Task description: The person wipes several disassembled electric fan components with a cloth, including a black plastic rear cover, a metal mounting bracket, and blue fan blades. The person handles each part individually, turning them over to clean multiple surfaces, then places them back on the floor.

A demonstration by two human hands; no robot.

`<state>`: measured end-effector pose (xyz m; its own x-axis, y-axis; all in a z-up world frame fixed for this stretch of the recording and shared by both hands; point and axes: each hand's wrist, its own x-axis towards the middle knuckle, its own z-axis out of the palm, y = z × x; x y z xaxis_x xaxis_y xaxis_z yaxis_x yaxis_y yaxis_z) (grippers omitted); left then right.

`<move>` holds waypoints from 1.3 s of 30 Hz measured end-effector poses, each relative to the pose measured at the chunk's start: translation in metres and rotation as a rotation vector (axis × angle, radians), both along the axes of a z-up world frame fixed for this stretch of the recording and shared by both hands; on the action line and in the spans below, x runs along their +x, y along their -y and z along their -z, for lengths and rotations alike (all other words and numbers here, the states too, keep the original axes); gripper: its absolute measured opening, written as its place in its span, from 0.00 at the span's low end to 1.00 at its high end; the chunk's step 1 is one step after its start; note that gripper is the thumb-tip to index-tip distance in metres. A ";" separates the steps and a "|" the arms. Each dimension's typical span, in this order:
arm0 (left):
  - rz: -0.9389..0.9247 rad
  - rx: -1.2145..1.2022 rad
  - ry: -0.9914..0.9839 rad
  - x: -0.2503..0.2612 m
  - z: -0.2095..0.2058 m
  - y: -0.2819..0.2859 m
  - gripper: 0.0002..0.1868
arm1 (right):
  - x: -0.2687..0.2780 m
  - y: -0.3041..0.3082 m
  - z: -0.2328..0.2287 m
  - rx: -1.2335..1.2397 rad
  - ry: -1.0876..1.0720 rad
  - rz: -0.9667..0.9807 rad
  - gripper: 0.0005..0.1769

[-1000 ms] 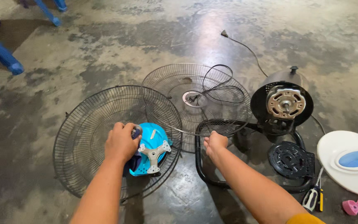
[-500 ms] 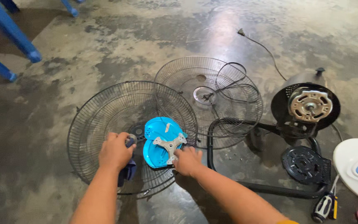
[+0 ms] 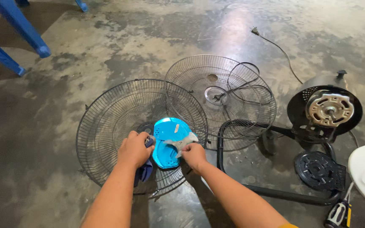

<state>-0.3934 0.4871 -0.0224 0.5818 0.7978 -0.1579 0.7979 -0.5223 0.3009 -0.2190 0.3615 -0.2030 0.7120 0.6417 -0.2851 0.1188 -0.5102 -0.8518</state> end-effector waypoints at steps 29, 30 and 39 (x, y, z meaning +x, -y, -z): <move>-0.023 -1.007 0.898 0.167 -0.090 0.130 0.25 | 0.083 0.184 -0.232 0.338 0.207 0.127 0.20; -0.025 -0.978 0.895 0.173 -0.099 0.140 0.27 | 0.089 0.192 -0.240 0.322 0.201 0.093 0.20; 0.331 -0.512 0.670 0.231 -0.151 0.216 0.40 | 0.156 0.261 -0.271 0.246 0.087 0.094 0.15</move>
<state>-0.1629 0.2710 0.1290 0.8669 0.4984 0.0069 0.2047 -0.3686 0.9068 -0.0628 0.1000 0.0685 0.7866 0.6141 -0.0643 0.1586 -0.3016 -0.9402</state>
